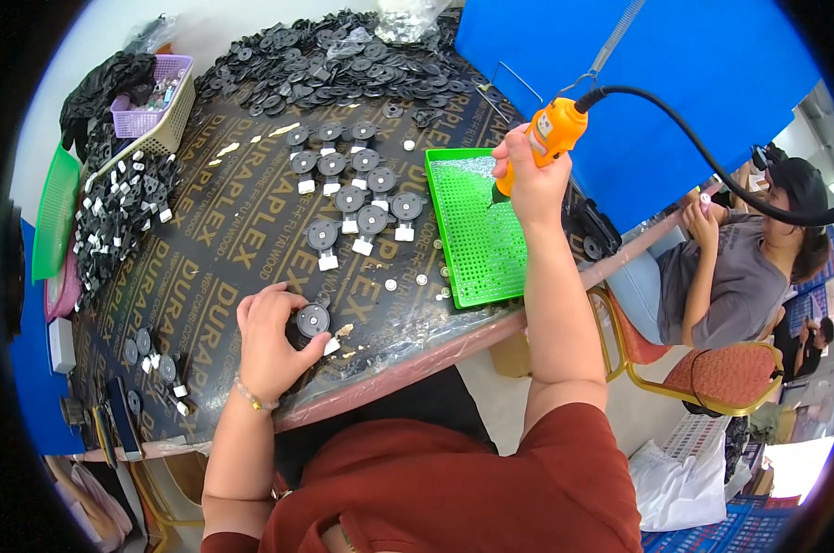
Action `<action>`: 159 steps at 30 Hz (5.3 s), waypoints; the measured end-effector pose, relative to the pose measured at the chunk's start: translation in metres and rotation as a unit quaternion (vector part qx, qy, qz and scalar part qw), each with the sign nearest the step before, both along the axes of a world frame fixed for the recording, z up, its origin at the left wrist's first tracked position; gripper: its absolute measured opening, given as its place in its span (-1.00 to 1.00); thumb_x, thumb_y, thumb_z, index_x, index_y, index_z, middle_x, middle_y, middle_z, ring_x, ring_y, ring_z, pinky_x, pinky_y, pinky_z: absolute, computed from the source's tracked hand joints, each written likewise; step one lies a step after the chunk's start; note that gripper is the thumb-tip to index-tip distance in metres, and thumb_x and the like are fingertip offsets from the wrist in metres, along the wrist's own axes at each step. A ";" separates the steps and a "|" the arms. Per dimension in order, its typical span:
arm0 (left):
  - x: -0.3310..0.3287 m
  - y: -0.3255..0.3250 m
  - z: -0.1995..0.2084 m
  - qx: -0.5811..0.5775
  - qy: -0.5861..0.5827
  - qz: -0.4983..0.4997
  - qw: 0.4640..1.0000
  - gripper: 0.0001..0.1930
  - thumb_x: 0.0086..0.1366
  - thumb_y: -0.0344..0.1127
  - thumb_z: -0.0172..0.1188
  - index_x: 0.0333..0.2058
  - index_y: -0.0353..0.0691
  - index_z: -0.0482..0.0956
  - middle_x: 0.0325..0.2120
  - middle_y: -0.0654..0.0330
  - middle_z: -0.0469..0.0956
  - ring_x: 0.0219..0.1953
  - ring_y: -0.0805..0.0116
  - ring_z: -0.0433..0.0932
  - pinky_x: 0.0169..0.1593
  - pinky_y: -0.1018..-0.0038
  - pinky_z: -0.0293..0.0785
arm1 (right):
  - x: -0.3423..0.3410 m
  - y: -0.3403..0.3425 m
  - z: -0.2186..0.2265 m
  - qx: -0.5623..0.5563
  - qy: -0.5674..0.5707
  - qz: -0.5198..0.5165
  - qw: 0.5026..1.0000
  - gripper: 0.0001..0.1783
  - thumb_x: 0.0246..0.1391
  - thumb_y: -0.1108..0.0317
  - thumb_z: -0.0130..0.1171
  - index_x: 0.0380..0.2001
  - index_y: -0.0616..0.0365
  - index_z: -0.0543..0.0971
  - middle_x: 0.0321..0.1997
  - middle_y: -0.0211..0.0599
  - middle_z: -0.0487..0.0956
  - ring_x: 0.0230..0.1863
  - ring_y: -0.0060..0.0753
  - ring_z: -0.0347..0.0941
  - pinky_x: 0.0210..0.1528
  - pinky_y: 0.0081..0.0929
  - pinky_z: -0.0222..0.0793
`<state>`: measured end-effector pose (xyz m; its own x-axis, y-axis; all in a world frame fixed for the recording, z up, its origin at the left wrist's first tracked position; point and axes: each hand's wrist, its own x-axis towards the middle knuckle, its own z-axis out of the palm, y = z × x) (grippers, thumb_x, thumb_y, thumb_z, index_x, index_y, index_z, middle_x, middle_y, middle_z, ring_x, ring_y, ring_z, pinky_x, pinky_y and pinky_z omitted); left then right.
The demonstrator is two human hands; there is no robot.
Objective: Assembling small round components using a handheld power tool at a factory workbench.
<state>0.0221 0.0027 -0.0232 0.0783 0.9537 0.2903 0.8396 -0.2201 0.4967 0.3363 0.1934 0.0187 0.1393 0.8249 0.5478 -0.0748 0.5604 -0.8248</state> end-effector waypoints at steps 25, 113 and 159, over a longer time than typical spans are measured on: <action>-0.008 0.003 -0.009 0.024 -0.038 -0.024 0.999 -0.55 -0.14 -0.19 0.45 -0.23 -0.15 0.55 -0.22 0.15 0.57 0.04 0.15 0.45 0.13 0.18 0.13 | -0.052 -0.067 0.034 0.077 0.115 0.205 0.969 -0.52 0.14 -0.06 0.14 -0.24 0.18 0.35 -0.46 -0.09 0.52 -0.62 -0.38 0.43 -0.55 -0.45 0.44; -0.013 0.002 -0.010 -0.009 -0.080 -0.019 0.997 -0.52 -0.12 -0.22 0.46 -0.19 -0.18 0.54 -0.26 0.18 0.56 -0.11 0.15 0.49 0.00 0.28 0.30 | -0.127 -0.111 0.025 -0.006 0.063 0.384 0.921 -0.28 -0.04 -0.33 0.19 -0.20 0.12 0.32 -0.46 -0.18 0.51 -0.62 -0.47 0.43 -0.51 -0.46 0.46; -0.009 -0.003 0.000 0.014 -0.089 0.001 0.996 -0.54 -0.07 -0.21 0.43 -0.15 -0.19 0.56 -0.24 0.19 0.56 -0.07 0.20 0.48 0.03 0.29 0.28 | -0.170 -0.088 0.031 -0.037 0.068 0.483 0.872 -0.47 0.02 -0.04 0.30 -0.28 0.22 0.38 -0.50 -0.13 0.54 -0.64 -0.56 0.41 -0.59 -0.65 0.39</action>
